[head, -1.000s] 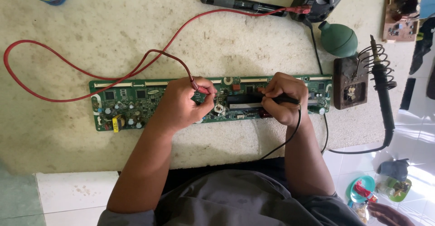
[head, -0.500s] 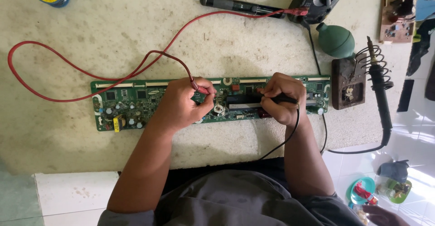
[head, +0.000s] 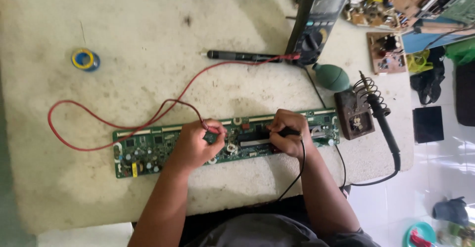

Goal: The person uses a multimeter to test various points on a green circuit board. They hold the red and black probes and touch them to different components on the board while looking at the multimeter display.

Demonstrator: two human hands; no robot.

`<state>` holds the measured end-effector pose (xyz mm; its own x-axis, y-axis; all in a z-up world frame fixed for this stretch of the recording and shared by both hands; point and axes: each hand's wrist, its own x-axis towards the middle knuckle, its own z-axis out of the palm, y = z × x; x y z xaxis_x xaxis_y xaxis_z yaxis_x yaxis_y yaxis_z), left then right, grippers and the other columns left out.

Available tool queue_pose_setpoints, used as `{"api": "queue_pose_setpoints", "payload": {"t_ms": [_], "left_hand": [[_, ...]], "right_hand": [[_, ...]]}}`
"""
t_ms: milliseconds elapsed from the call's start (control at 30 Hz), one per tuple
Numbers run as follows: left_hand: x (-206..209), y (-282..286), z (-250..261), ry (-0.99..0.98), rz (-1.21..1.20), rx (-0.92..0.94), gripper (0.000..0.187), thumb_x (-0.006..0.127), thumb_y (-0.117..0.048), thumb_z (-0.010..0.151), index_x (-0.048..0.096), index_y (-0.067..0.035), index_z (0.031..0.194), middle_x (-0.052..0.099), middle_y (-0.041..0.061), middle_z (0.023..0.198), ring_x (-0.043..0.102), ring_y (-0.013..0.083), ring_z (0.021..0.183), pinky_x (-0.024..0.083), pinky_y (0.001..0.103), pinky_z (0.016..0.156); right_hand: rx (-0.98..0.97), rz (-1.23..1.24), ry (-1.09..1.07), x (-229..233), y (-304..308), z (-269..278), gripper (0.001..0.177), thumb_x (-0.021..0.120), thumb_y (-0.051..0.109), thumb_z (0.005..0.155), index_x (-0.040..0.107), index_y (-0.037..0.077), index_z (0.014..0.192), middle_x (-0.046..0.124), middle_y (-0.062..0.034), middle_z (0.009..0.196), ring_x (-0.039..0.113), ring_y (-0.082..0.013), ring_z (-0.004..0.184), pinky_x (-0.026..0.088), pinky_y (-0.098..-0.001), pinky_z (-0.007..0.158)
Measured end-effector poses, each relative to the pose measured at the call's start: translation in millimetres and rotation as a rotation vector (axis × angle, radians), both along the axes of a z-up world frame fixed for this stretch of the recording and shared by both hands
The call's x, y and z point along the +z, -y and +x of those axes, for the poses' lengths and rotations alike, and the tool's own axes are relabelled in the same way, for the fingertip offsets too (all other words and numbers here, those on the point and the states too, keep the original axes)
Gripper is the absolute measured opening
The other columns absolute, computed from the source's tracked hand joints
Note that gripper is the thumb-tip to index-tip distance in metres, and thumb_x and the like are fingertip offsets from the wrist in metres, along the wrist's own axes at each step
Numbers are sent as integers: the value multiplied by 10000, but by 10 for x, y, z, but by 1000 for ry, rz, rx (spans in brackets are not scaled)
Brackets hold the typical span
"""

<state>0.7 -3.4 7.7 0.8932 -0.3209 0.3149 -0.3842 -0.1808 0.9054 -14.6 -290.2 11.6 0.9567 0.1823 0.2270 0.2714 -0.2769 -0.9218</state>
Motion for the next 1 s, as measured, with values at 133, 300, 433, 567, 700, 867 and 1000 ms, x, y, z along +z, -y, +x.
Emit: {"api": "queue_pose_setpoints", "payload": {"t_ms": [133, 300, 433, 567, 700, 867, 1000], "left_hand": [[-49, 20, -16, 26, 58, 39, 92, 796, -89, 800, 713, -126, 810, 731, 60, 666, 762, 242, 671, 609, 319, 662], [-57, 25, -25, -28, 17, 28, 149, 786, -28, 745, 717, -144, 808, 775, 58, 713, 784, 238, 702, 622, 318, 694], [-86, 24, -24, -30, 34, 39, 159, 790, -18, 730, 725, -151, 786, 797, 37, 714, 796, 220, 697, 626, 302, 697], [-23, 1, -55, -125, -31, -23, 65, 718, -1, 831, 707, -56, 864, 805, 106, 872, 810, 192, 823, 648, 259, 663], [-14, -5, -63, -158, -48, -43, 73, 716, 1, 829, 700, -62, 863, 797, 109, 867, 807, 208, 832, 667, 301, 718], [-28, 10, -63, -147, -45, -47, 73, 716, -3, 837, 690, -62, 871, 791, 110, 869, 806, 211, 823, 675, 316, 706], [-35, 42, -61, -55, 16, 54, 135, 784, -25, 747, 719, -139, 776, 792, 73, 712, 798, 245, 708, 628, 318, 707]], "right_hand": [[12, 45, -12, 30, -22, 14, 120, 729, -57, 638, 645, 29, 640, 659, -139, 648, 616, -307, 521, 498, -364, 555], [5, 102, 57, -82, -3, 9, 145, 736, -78, 637, 641, 32, 645, 645, -141, 647, 623, -294, 540, 494, -363, 566], [17, 117, 35, -219, 42, 16, 154, 757, -75, 637, 643, 28, 653, 619, -123, 631, 591, -260, 544, 473, -361, 578], [25, 18, -29, 17, -28, -40, 207, 639, -54, 725, 488, 84, 689, 540, -33, 729, 512, -161, 656, 414, -345, 591], [33, 9, -16, 21, -28, -41, 216, 643, -56, 719, 480, 81, 684, 537, -37, 716, 502, -165, 642, 408, -342, 582], [26, 8, -27, -53, -8, -25, 197, 635, -47, 716, 488, 78, 679, 551, -41, 720, 518, -166, 650, 415, -341, 587], [10, 126, 45, -206, 24, 21, 166, 715, -104, 640, 638, 43, 647, 596, -114, 621, 587, -250, 553, 466, -356, 590]]}}
